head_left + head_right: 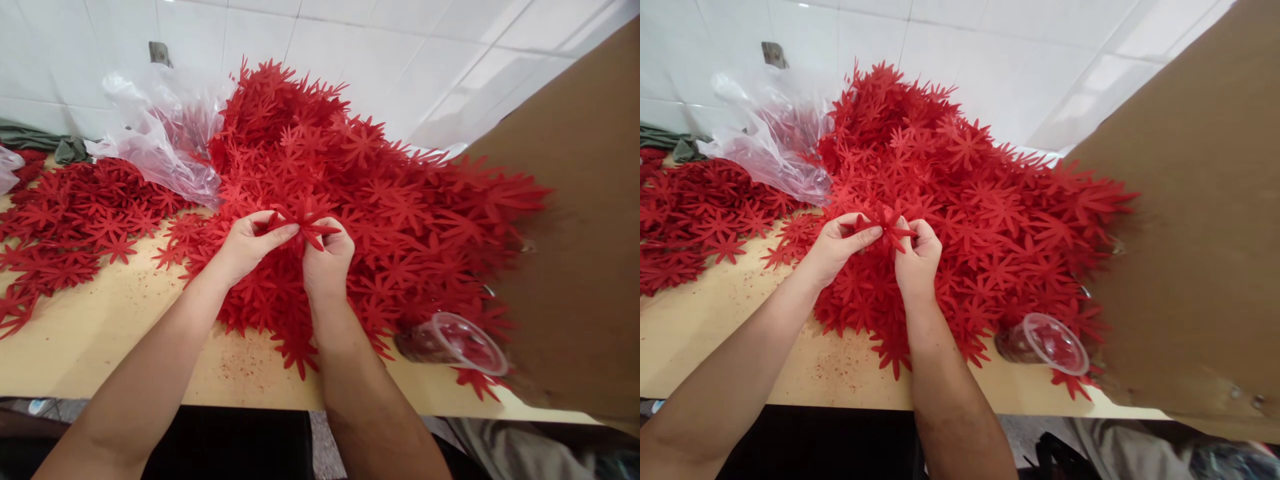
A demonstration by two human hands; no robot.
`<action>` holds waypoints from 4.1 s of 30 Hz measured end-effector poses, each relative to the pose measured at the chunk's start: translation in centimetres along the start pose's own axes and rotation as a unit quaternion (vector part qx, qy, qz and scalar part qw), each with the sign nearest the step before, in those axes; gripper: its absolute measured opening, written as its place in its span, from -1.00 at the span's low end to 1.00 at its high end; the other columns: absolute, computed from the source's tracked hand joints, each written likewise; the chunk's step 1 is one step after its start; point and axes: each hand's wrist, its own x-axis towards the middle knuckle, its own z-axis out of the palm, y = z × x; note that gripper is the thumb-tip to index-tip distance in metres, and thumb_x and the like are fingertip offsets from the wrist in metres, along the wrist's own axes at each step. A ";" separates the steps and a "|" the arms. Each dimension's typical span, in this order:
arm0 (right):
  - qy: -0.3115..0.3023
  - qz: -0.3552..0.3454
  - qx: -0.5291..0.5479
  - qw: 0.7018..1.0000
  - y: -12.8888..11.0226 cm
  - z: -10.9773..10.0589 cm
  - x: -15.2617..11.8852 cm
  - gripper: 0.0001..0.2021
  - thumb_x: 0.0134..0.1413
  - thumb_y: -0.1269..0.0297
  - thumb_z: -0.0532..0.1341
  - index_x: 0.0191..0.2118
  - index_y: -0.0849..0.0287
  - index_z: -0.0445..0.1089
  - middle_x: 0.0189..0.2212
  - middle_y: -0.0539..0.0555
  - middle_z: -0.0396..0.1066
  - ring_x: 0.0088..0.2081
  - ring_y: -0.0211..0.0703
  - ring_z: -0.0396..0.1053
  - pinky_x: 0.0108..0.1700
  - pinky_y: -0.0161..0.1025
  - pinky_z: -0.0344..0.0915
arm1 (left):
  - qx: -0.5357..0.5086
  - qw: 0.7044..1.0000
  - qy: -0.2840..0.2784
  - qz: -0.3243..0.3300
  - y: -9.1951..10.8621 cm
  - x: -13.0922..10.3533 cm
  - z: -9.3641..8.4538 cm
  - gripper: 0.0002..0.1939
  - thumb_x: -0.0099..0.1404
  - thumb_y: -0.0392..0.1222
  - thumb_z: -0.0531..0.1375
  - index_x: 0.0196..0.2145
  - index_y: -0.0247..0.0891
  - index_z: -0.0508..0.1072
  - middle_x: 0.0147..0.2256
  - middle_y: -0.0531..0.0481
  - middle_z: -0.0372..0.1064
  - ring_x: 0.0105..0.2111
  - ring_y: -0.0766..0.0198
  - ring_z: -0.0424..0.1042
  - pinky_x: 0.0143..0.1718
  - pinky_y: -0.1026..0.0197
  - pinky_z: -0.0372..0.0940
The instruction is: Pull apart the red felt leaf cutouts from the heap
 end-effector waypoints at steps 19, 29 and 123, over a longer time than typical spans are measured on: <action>-0.066 0.037 0.054 0.996 -0.5 0.5 -0.9 -0.66 -0.09 -0.02 0.21 -0.53 0.17 0.20 -0.65 -0.15 0.09 -0.62 -0.47 -0.02 -0.58 -0.41 0.00 | 0.049 0.993 0.099 0.038 -0.2 0.6 -0.5 -0.78 -0.09 -0.22 0.33 -0.62 -0.30 0.33 -0.64 0.19 0.21 -0.59 0.53 0.18 -0.43 0.37 0.16; 0.031 0.008 0.017 0.999 0.2 0.1 0.0 -0.69 -0.07 0.01 0.20 -0.51 0.13 0.17 -0.67 -0.15 0.10 -0.66 -0.45 0.04 -0.62 -0.39 0.04 | -0.052 0.980 0.194 0.006 -0.4 1.4 -2.3 -0.68 -0.19 -0.16 0.37 -0.53 -0.29 0.32 -0.58 0.20 0.28 -0.58 0.53 0.21 -0.48 0.38 0.13; -0.022 0.028 -0.050 0.998 -0.5 0.1 -0.4 -0.50 -0.11 -0.13 0.15 -0.70 0.18 0.02 -0.72 -0.14 -0.05 -0.63 -0.47 -0.09 -0.60 -0.38 -0.07 | 0.171 0.984 0.022 0.044 -1.1 0.5 -0.7 -0.73 0.02 -0.04 0.23 -0.42 -0.30 0.38 -0.45 0.08 0.33 -0.44 0.45 0.24 -0.33 0.33 0.18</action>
